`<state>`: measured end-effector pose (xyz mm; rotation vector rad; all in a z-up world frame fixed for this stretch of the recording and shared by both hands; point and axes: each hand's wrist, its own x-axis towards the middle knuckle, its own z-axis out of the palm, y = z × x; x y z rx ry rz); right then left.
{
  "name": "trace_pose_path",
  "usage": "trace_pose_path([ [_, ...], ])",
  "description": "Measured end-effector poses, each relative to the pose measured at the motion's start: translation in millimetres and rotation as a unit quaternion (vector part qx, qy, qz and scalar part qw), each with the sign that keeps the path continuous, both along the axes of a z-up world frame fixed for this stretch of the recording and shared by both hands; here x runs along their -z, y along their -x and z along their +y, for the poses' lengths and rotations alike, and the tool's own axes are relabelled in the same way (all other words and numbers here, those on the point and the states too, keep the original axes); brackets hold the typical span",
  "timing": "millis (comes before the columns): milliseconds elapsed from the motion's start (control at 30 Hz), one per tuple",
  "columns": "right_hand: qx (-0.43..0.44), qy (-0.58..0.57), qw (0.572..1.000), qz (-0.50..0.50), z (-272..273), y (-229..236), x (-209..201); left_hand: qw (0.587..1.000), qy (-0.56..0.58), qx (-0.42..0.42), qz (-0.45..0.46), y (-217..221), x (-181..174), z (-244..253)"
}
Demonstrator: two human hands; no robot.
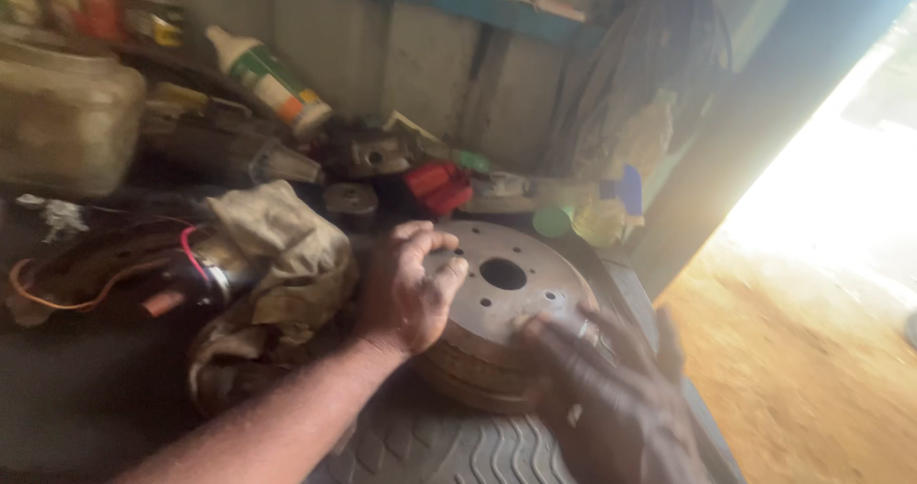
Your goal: The person wipes a brake drum with a cloth and then scrubs the surface of the drum with sandpaper.
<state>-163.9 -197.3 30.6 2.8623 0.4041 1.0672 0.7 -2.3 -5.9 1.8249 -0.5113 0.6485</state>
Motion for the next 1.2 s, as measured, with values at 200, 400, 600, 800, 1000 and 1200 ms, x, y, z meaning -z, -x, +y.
trace_pose_path([
  [200, -0.016, -0.039, 0.998, -0.055, -2.8, -8.1, 3.3, 1.000, 0.000, 0.005, 0.005, -1.3, -4.1, 0.2],
  [400, 0.052, -0.011, 0.998, -0.033, -14.0, -8.3, 3.0, 1.000, -0.001, 0.015, -0.001, -0.4, -2.4, 3.5],
  [600, -0.011, 0.010, 1.000, -0.020, -4.8, 5.9, -1.5, 1.000, -0.006, 0.011, -0.003, -1.9, 1.5, 3.4],
  [800, -0.048, 0.002, 0.996, -0.074, 2.5, 0.0, -2.9, 0.999, -0.001, -0.004, -0.036, -3.8, -0.1, 0.4],
  [1000, 0.020, -0.022, 0.999, -0.033, 2.6, -1.0, -10.8, 0.999, -0.004, -0.007, -0.042, -5.0, 1.7, 1.8],
  [1200, -0.051, 0.027, 0.996, -0.064, -7.6, -2.3, 12.8, 1.000, 0.001, 0.004, 0.009, 0.9, -2.2, 1.7],
])
